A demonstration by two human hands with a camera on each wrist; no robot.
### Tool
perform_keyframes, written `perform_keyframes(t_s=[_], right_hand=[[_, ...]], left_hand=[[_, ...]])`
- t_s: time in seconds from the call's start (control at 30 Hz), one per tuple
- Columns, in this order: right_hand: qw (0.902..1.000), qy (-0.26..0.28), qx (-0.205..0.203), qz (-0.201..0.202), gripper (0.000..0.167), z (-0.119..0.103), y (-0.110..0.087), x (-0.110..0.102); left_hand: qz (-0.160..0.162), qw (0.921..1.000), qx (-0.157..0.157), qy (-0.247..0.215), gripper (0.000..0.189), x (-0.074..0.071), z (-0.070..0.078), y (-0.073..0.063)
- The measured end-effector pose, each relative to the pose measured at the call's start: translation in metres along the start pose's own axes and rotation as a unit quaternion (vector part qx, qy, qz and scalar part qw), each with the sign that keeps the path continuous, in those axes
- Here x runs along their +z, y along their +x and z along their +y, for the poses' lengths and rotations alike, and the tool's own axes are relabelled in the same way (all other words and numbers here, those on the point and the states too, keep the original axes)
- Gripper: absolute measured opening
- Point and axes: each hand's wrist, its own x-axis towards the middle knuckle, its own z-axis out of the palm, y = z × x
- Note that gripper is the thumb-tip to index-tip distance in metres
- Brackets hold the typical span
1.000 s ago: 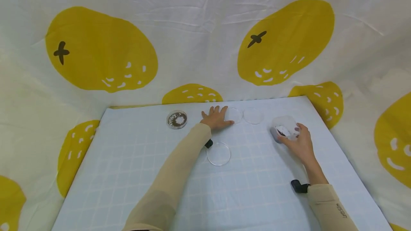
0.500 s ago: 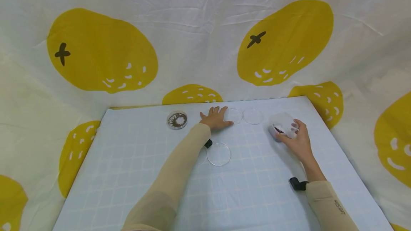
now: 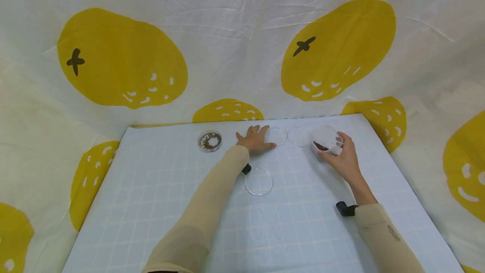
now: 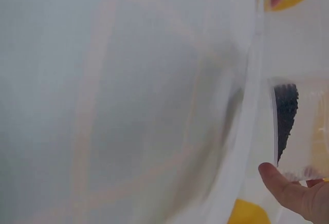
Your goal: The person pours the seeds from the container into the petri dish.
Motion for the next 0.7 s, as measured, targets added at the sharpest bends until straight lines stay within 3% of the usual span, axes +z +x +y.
perform_keyframes(t_s=[0.2, 0.5, 0.7], right_hand=[[0.9993, -0.027, -0.024, -0.008, 0.098, -0.01, 0.011, 0.007], [0.9912, -0.064, -0.115, -0.012, 0.093, -0.02, 0.032, 0.024], [0.9875, -0.1, -0.116, -0.035, 0.095, -0.033, 0.043, 0.031]], left_hand=[[-0.001, 1.0, -0.004, -0.004, 0.086, 0.0, -0.002, 0.002], [0.001, 0.9999, 0.001, -0.016, 0.086, -0.002, -0.003, 0.001], [0.002, 0.9998, 0.0, -0.02, 0.085, -0.004, 0.0, -0.002]])
